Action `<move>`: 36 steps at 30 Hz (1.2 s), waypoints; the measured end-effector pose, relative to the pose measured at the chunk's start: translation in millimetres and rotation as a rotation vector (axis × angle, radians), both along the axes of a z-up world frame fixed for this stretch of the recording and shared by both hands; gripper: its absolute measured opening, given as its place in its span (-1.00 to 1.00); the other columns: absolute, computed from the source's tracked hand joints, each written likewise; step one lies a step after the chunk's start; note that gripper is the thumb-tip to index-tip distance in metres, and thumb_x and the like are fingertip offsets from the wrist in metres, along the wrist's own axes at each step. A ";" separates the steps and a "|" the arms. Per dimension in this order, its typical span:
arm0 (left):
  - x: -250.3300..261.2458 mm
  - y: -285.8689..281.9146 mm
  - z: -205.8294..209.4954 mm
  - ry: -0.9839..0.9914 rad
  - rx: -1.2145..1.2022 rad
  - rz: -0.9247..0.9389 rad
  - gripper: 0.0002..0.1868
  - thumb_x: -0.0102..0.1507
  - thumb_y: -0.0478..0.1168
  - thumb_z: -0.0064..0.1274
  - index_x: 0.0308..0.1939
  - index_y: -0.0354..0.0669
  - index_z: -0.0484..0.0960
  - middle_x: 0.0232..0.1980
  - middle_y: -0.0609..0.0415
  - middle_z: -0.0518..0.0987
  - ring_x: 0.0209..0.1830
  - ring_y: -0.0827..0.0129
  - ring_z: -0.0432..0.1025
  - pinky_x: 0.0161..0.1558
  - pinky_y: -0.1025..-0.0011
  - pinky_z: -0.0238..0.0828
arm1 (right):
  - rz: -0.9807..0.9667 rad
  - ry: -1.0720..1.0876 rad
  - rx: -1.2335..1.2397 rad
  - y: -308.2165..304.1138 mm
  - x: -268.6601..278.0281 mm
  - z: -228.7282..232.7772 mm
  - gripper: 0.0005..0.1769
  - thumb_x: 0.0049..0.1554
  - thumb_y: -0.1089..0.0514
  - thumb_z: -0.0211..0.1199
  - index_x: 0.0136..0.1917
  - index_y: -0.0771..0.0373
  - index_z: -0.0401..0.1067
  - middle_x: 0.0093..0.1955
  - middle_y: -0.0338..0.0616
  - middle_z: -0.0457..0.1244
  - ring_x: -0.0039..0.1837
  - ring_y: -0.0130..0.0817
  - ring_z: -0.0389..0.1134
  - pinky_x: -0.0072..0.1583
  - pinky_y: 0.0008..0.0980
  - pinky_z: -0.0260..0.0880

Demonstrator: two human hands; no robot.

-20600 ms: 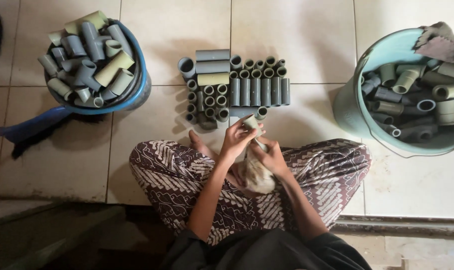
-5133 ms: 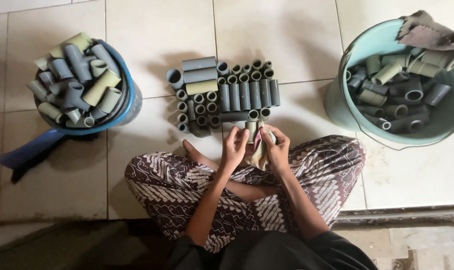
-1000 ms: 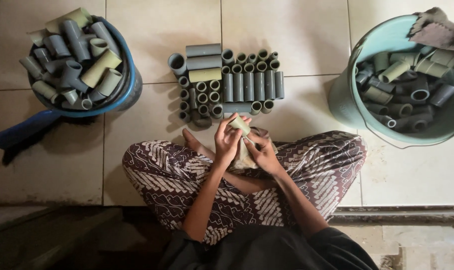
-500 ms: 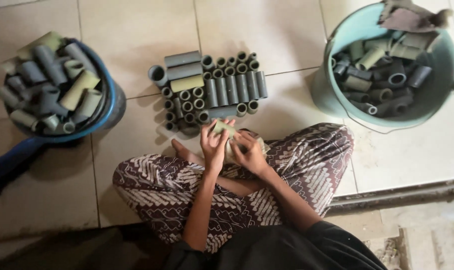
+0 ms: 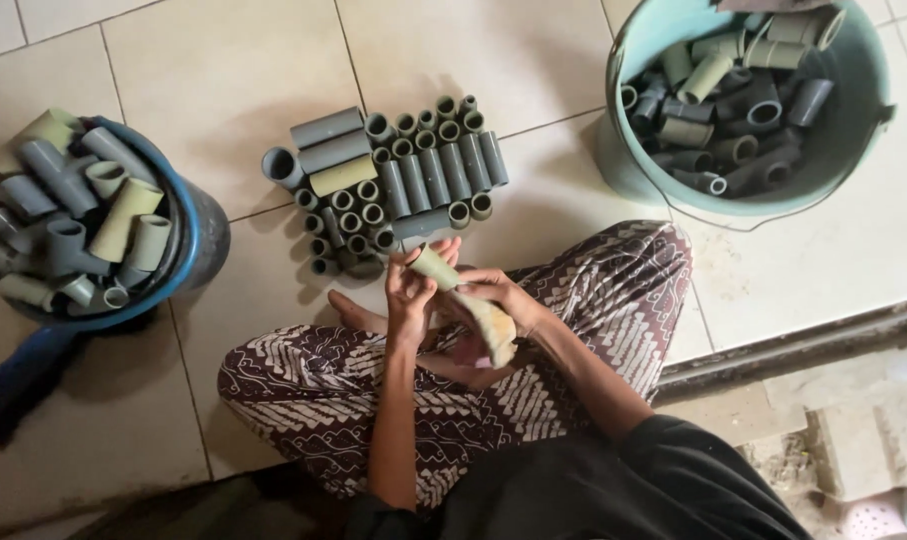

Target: The person sits on a tiled floor and wipes small cylindrical pipe fittings with a cloth. They pick up fittings from a bucket, wipe them, and place them into a neat arrangement on the floor or back into the bucket.

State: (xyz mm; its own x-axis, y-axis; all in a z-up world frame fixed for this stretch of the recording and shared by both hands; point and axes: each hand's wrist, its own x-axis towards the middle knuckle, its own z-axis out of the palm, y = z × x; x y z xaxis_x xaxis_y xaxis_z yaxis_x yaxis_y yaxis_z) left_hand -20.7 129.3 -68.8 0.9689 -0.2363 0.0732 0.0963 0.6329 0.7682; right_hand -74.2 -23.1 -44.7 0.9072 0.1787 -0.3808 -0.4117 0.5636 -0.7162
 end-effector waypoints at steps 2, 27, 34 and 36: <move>4.1 -3.2 -2.3 0.010 0.113 0.047 -0.50 0.28 -0.34 0.15 0.28 -0.24 0.37 0.27 -0.49 0.47 0.32 -0.29 0.36 0.30 -0.25 0.32 | -0.034 -0.035 -0.024 3.0 2.6 8.8 -0.76 0.13 0.20 0.29 0.06 0.25 0.63 -0.16 -0.21 0.43 -0.16 -0.56 0.42 -0.06 -0.51 0.42; 4.1 6.8 4.7 -0.071 0.370 0.029 -0.36 0.39 -0.36 -0.03 0.54 -0.26 0.15 0.37 -0.47 0.41 0.27 -0.20 0.43 0.27 -0.09 0.37 | 0.035 -0.526 -0.569 12.4 10.2 33.2 -0.64 0.30 0.16 0.17 -0.35 0.16 0.44 -0.45 -0.35 0.18 -0.27 -0.60 0.20 -0.14 -0.51 0.28; 3.5 6.8 -6.0 0.042 0.316 0.042 -0.45 0.39 -0.40 -0.03 0.47 -0.28 0.26 0.16 -0.50 0.54 0.13 -0.17 0.51 0.15 -0.04 0.53 | 0.054 -0.611 -0.683 15.6 5.9 5.8 -0.66 0.26 0.25 0.16 -0.38 0.16 0.33 -0.47 -0.30 0.15 -0.34 -0.48 0.17 -0.19 -0.43 0.30; 1.0 9.2 -15.2 0.131 0.085 0.003 -0.36 0.36 -0.11 0.14 0.45 -0.25 0.30 0.21 -0.49 0.52 0.15 -0.21 0.51 0.21 -0.14 0.46 | 0.156 -0.317 -0.276 8.0 4.0 36.9 -0.75 0.25 0.28 0.13 -0.22 0.15 0.54 -0.35 -0.45 0.24 -0.26 -0.62 0.14 -0.13 -0.51 0.30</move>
